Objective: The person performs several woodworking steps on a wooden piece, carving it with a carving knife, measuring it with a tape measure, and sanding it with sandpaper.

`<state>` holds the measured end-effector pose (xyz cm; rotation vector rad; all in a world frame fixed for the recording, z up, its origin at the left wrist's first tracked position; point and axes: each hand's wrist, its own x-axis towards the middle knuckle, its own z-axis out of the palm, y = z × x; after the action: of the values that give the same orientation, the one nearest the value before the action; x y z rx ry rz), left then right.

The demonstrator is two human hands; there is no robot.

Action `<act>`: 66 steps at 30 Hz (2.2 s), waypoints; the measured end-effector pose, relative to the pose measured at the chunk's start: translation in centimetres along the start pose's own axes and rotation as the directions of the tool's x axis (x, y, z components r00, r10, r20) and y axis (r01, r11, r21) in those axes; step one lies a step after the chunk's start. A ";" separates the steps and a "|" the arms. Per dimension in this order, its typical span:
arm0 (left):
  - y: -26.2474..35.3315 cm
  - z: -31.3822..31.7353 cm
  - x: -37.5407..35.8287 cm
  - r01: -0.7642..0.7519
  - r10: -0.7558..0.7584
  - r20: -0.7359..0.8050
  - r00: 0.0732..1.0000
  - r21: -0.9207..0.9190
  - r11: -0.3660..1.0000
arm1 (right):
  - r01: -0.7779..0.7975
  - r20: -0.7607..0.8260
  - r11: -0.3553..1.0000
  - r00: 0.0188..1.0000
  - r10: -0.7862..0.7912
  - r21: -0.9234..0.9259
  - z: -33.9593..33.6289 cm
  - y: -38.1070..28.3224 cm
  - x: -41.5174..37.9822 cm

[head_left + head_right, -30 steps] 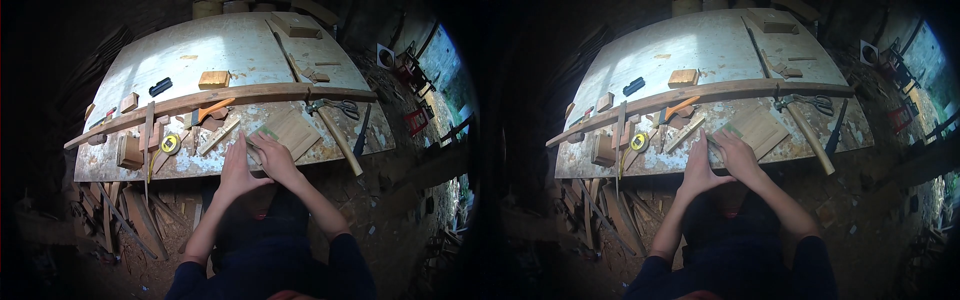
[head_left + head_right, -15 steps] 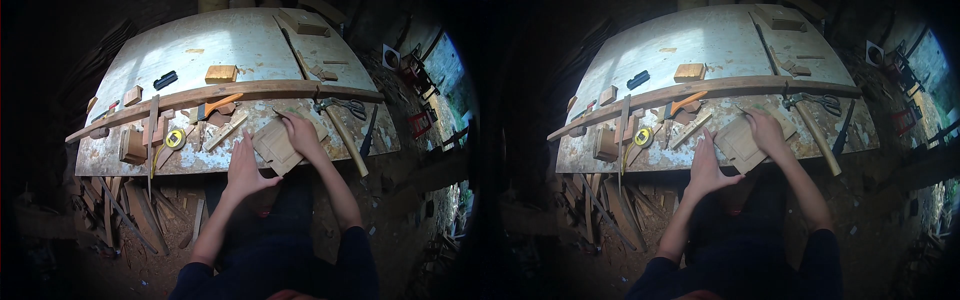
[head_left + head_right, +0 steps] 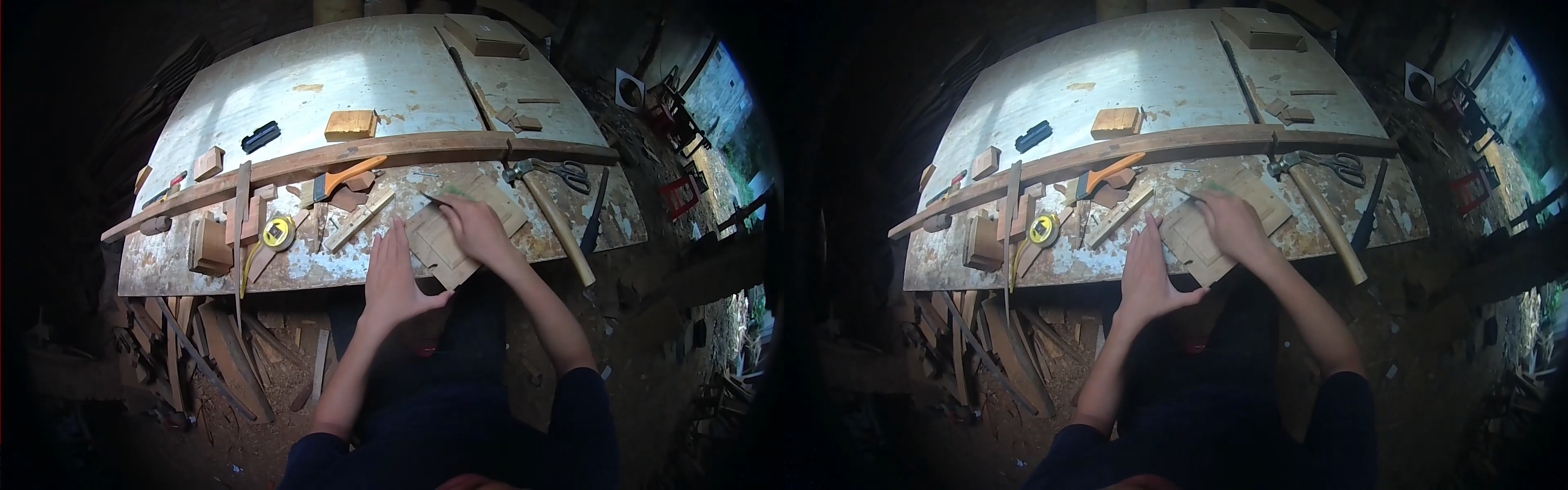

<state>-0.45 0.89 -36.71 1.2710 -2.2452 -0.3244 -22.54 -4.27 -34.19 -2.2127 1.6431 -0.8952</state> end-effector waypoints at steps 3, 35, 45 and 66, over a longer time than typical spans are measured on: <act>0.0 0.1 0.1 0.008 -0.008 -0.009 1.000 -0.020 1.000 | -0.205 -0.135 0.972 0.973 0.188 -0.117 -1.8 3.4 1.3; -0.2 0.9 -0.6 0.026 -0.029 -0.061 0.998 -0.049 0.998 | 0.019 0.004 1.000 1.000 -0.019 0.009 0.1 -1.9 -1.7; -0.1 1.3 -0.2 0.025 -0.029 -0.124 0.992 -0.035 0.999 | 0.051 -0.098 0.991 0.993 -0.063 -0.124 1.4 -2.0 -4.9; 0.2 1.3 0.0 -0.019 0.022 -0.151 0.988 0.024 1.000 | 0.100 -0.186 0.968 0.972 -0.145 -0.232 0.2 -1.5 -11.8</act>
<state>-1.30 0.96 -37.72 1.2398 -2.1373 -0.1890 -23.34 7.16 -37.46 -2.4676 1.7888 -1.0460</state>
